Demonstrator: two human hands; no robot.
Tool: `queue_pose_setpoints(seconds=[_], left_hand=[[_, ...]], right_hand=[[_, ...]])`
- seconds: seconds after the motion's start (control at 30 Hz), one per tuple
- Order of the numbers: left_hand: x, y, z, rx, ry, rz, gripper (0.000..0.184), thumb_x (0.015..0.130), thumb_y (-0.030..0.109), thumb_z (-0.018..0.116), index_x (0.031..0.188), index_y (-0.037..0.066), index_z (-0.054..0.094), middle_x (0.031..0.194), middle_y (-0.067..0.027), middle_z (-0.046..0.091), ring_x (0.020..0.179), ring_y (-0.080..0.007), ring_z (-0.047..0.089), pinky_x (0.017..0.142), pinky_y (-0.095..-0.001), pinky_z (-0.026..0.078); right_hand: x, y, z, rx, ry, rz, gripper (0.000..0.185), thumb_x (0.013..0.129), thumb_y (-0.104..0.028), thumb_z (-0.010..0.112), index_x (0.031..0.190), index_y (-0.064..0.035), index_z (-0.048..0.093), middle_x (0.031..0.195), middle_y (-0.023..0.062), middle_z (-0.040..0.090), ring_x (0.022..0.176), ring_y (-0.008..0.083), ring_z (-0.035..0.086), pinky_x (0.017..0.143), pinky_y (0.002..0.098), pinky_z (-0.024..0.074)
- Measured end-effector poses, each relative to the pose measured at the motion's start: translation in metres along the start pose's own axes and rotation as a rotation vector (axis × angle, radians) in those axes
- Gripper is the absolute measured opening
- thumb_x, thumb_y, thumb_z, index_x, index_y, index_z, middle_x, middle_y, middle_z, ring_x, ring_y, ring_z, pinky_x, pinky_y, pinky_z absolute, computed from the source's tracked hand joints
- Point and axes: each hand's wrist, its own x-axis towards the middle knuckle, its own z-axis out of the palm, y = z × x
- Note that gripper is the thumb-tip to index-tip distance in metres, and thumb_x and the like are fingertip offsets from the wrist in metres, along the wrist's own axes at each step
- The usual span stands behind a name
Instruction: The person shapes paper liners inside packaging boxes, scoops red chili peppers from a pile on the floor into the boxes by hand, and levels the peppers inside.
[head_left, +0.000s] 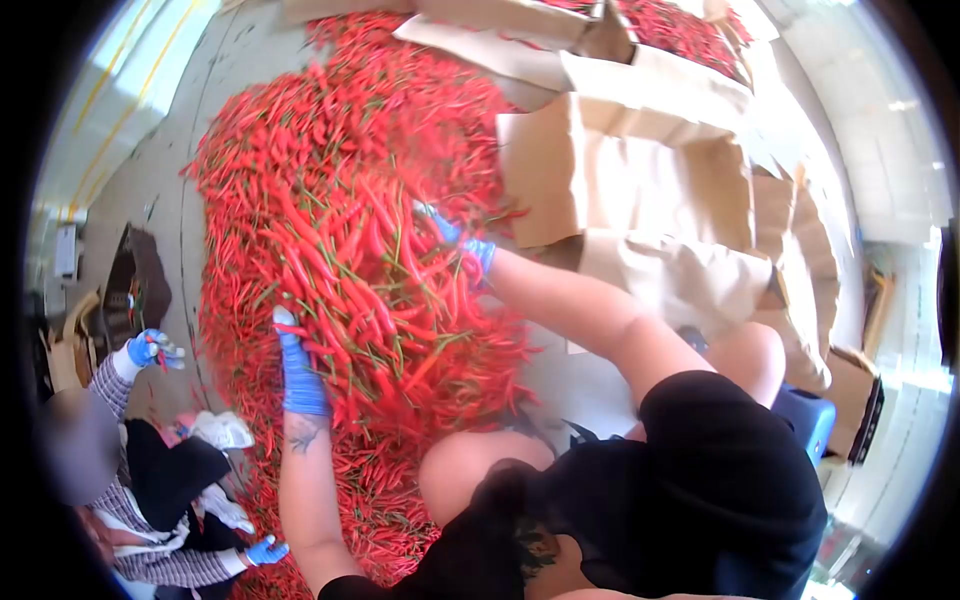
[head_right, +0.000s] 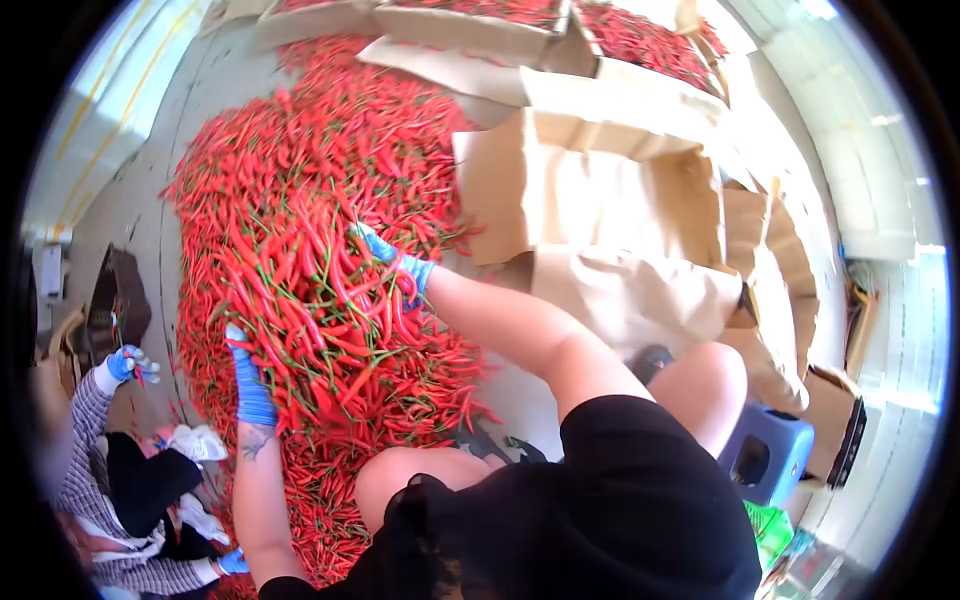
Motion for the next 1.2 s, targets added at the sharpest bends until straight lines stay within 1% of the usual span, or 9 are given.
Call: queue_pose_setpoints(seconds=[0.1,0.33,0.53,0.63,0.77,0.87,0.97,1.1,1.2], left_hand=[[-0.004,0.037,0.113,0.112,-0.174,-0.024,0.069,0.09,0.059,0.034,0.141,0.014,0.027,0.139,-0.009,0.038,0.124,-0.027,0.042,0.103,-0.0438,0.036],[0.034,0.007,0.349,0.037,-0.374,-0.146,0.059,0.089,0.057,0.041,0.133,0.017,0.043,0.094,0.0024,0.062,0.06,-0.0038,0.049,0.05,-0.0178,0.041],[0.129,-0.158,0.432,-0.026,-0.543,-0.426,0.05,0.086,0.036,0.057,0.131,0.022,0.044,0.111,-0.0012,0.059,0.099,-0.0137,0.055,0.076,-0.039,0.046],[0.138,-0.194,0.419,0.467,-0.21,-0.506,0.064,0.083,0.013,0.055,0.14,0.024,0.028,0.122,-0.0024,0.054,0.107,-0.0175,0.051,0.082,-0.0549,0.044],[0.105,-0.136,0.355,0.375,-0.602,-0.278,0.047,0.086,0.009,0.052,0.132,0.01,0.042,0.116,-0.0069,0.055,0.093,-0.0143,0.056,0.075,-0.0286,0.051],[0.085,-0.108,0.254,0.371,-0.384,-0.27,0.041,0.086,0.008,0.052,0.127,0.002,0.045,0.113,-0.0086,0.056,0.093,-0.0143,0.058,0.074,-0.0259,0.051],[0.076,-0.12,0.09,0.565,-0.131,-0.231,0.045,0.086,0.01,0.055,0.128,0.002,0.043,0.12,-0.012,0.053,0.099,-0.0188,0.057,0.079,-0.0301,0.049],[-0.02,-0.108,0.035,2.105,-0.208,0.185,0.058,0.077,0.031,0.065,0.128,0.012,0.046,0.133,-0.0153,0.042,0.124,-0.0332,0.038,0.105,-0.0489,0.026],[-0.046,-0.145,0.0,1.952,-0.175,0.02,0.06,0.076,0.034,0.064,0.129,0.011,0.046,0.137,-0.0145,0.038,0.129,-0.0344,0.031,0.108,-0.0509,0.016]], right_hand=[[-0.043,-0.015,-0.088,-0.179,0.089,-0.126,0.05,0.083,-0.049,0.047,0.119,-0.0151,0.052,0.11,0.0048,0.054,0.098,0.0199,0.051,0.081,0.0402,0.0445],[-0.143,0.037,-0.338,-0.587,0.572,0.065,0.043,0.083,-0.043,0.051,0.116,-0.0139,0.054,0.104,0.0041,0.057,0.093,0.0184,0.053,0.076,0.0372,0.0462],[-0.179,0.145,-0.426,-0.731,0.627,0.522,0.038,0.084,-0.038,0.055,0.112,-0.0128,0.056,0.099,0.0035,0.059,0.088,0.017,0.055,0.072,0.0347,0.0476],[-0.178,0.171,-0.434,-0.701,0.619,0.606,0.036,0.084,-0.035,0.057,0.111,-0.0123,0.057,0.097,0.0031,0.06,0.085,0.0163,0.056,0.071,0.0334,0.0483],[-0.17,0.191,-0.449,-0.561,0.571,0.549,0.032,0.084,-0.032,0.059,0.109,-0.0116,0.059,0.094,0.0027,0.062,0.082,0.0154,0.057,0.068,0.0318,0.0493],[-0.183,0.106,-0.346,0.005,0.823,0.055,0.02,0.082,-0.023,0.06,0.093,-0.0073,0.066,0.069,0.0035,0.062,0.061,0.0116,0.055,0.059,0.0287,0.0471],[-0.177,0.068,-0.232,0.257,0.263,0.047,0.024,0.084,-0.025,0.062,0.099,-0.0065,0.065,0.076,0.002,0.063,0.061,0.0102,0.057,0.058,0.0257,0.0489],[-0.119,0.105,-0.084,-0.187,-0.036,0.11,0.07,0.08,-0.046,0.059,0.132,-0.0034,0.04,0.127,0.0215,0.049,0.12,0.0317,0.046,0.102,0.0357,0.0342],[-0.051,0.131,-0.005,-0.238,0.44,0.463,0.081,0.08,-0.045,0.055,0.143,-0.013,0.016,0.145,0.0208,0.021,0.13,0.0388,0.028,0.105,0.046,0.0279]])
